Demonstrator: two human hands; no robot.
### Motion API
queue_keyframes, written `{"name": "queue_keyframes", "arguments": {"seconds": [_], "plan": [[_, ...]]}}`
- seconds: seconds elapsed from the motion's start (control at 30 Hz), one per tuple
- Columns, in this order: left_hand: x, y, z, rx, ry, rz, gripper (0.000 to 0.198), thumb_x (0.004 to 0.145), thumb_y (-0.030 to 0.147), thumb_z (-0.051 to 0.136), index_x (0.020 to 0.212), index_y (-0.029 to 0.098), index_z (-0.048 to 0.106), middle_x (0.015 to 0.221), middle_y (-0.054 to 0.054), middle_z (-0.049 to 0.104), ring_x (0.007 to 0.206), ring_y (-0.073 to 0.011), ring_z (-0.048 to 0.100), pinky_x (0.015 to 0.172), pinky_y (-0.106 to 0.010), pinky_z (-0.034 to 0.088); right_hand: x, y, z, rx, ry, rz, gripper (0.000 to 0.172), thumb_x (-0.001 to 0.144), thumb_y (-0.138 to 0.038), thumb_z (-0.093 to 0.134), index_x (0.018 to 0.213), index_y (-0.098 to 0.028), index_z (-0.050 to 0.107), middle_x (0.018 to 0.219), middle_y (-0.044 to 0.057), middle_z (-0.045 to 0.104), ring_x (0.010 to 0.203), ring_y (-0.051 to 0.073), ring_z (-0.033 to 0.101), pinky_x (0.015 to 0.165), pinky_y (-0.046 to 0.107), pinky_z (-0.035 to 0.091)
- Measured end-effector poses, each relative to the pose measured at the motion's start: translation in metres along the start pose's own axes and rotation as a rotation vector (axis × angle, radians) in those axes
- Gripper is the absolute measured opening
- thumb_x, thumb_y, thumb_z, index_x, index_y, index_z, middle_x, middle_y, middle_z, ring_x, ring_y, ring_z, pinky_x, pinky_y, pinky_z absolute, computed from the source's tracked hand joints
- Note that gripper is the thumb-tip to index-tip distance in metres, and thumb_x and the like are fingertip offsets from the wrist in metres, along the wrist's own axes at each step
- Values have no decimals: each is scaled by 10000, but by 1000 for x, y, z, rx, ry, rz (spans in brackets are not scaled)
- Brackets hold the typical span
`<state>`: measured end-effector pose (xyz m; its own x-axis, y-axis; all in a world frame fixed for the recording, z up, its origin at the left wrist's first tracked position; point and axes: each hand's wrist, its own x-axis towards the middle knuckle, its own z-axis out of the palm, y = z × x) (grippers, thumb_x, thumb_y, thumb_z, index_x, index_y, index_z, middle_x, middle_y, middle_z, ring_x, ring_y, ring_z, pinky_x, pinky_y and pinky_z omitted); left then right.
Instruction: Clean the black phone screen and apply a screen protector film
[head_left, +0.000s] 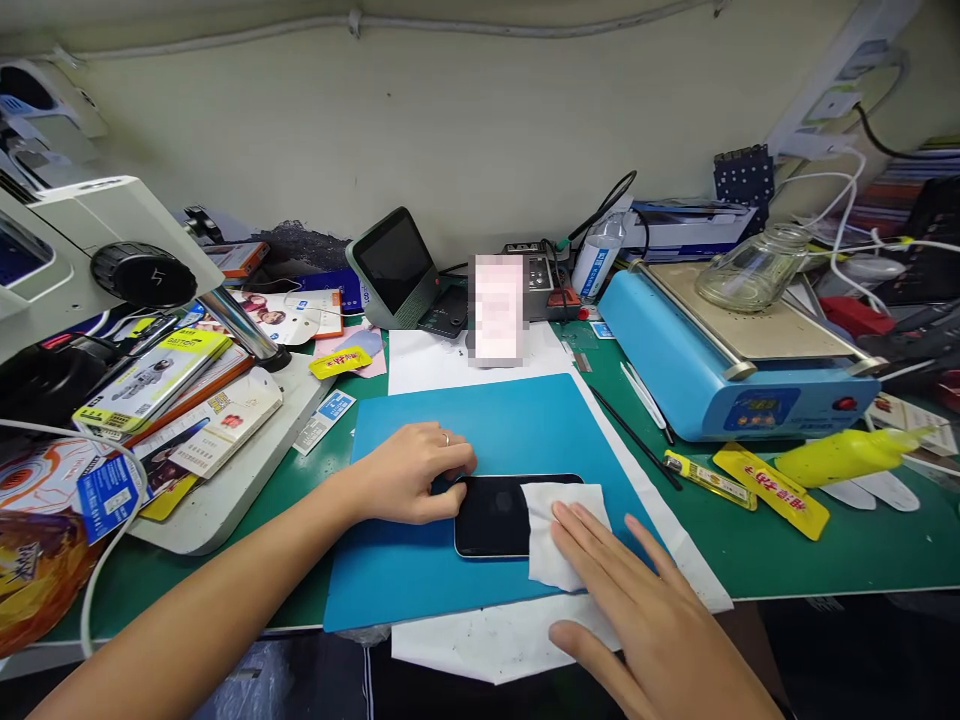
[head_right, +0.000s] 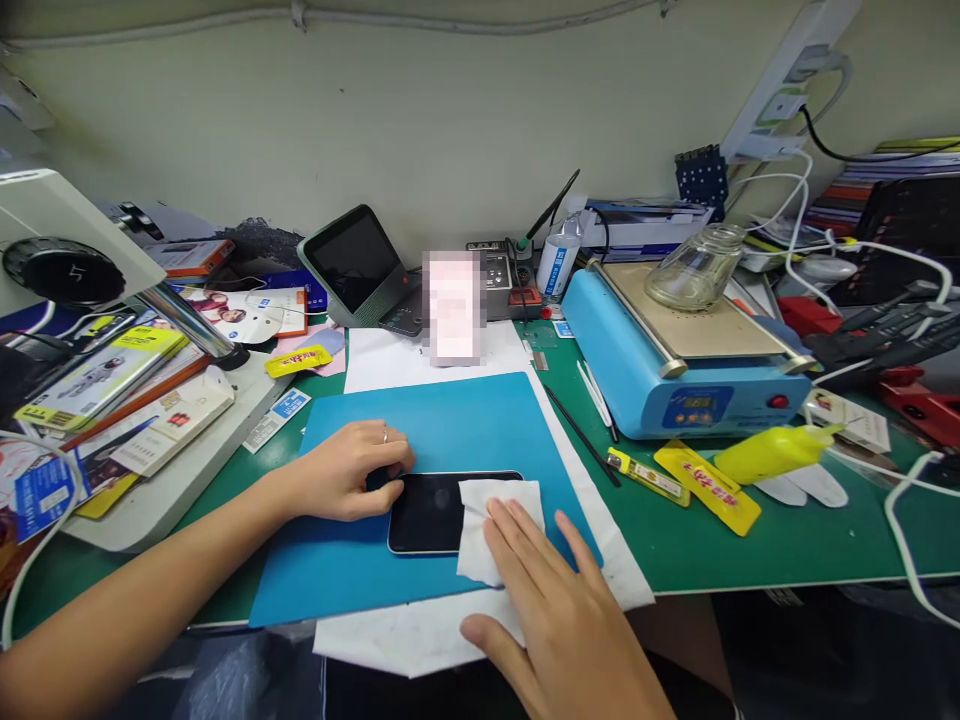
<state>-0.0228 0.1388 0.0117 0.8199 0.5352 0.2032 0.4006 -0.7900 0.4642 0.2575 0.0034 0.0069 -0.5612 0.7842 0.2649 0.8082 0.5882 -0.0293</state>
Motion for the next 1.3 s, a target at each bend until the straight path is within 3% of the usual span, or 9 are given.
{"name": "queue_keyframes", "arguments": {"seconds": [0.2, 0.3, 0.5, 0.63, 0.77, 0.87, 1.03, 1.13, 1.3], "plan": [[-3, 0, 1, -8, -21, -2, 173, 954, 295, 520, 1073, 215, 617, 780, 6, 631, 700, -168, 570, 711, -303, 404, 23, 18, -3, 152, -114, 123, 574, 1025, -521, 480, 1503, -206, 518, 1505, 102, 586, 1381, 284, 560, 1119, 503, 459], [-5, -3, 1, -13, -20, -17, 219, 993, 340, 516, 1144, 220, 621, 828, -4, 658, 726, -169, 589, 715, -299, 411, 29, 19, -6, 157, -133, 115, 567, 1026, -540, 464, 1466, -196, 562, 1506, 114, 582, 1382, 291, 558, 1127, 509, 449], [-3, -2, 0, 38, -43, 1, 226, 1020, 360, 482, 1066, 213, 648, 785, -13, 643, 708, -173, 592, 697, -306, 405, -3, 9, -11, 43, -22, 24, 617, 983, -534, 548, 1505, -206, 527, 1454, 78, 633, 1251, 302, 660, 1059, 447, 494], [0, 0, 0, 23, -51, 6, 241, 1011, 393, 506, 1045, 210, 659, 806, -24, 661, 722, -175, 612, 697, -304, 407, 13, 6, -6, 17, -40, 39, 601, 1007, -559, 489, 1461, -175, 570, 1480, 95, 603, 1264, 309, 653, 1047, 473, 498], [0, -2, 0, 51, -33, 4, 218, 981, 252, 461, 1015, 207, 671, 795, -25, 664, 721, -177, 615, 701, -310, 399, 33, 5, -2, 41, -90, 54, 608, 1029, -576, 423, 1421, -148, 605, 1491, 108, 586, 1325, 321, 608, 1065, 517, 486], [0, -7, 1, 104, 20, -38, 280, 925, 141, 413, 994, 204, 677, 812, -29, 680, 732, -182, 623, 723, -328, 395, 20, 3, 0, 48, -54, 45, 573, 1020, -542, 472, 1448, -176, 581, 1492, 96, 591, 1306, 311, 623, 1071, 507, 483], [-2, -14, 3, 87, 79, -146, 278, 904, 131, 425, 1001, 213, 672, 837, -21, 705, 783, -191, 638, 735, -331, 397, 0, -2, 3, 22, 25, -19, 585, 992, -517, 532, 1470, -182, 563, 1478, 100, 609, 1273, 328, 641, 1054, 496, 488], [-2, -13, 4, 75, 83, -138, 272, 908, 133, 425, 998, 210, 670, 835, -22, 706, 782, -189, 641, 726, -331, 390, 22, -5, 4, 30, 3, -63, 551, 1020, -516, 484, 1404, -145, 617, 1425, 112, 655, 1270, 329, 640, 1076, 541, 468], [0, -10, 6, 57, 95, -84, 282, 911, 120, 426, 1007, 203, 677, 816, -18, 695, 725, -175, 621, 725, -322, 396, 65, -19, 14, 116, -58, -14, 587, 1059, -547, 364, 1418, -150, 604, 1442, 95, 644, 1355, 280, 578, 1153, 522, 417]]}}
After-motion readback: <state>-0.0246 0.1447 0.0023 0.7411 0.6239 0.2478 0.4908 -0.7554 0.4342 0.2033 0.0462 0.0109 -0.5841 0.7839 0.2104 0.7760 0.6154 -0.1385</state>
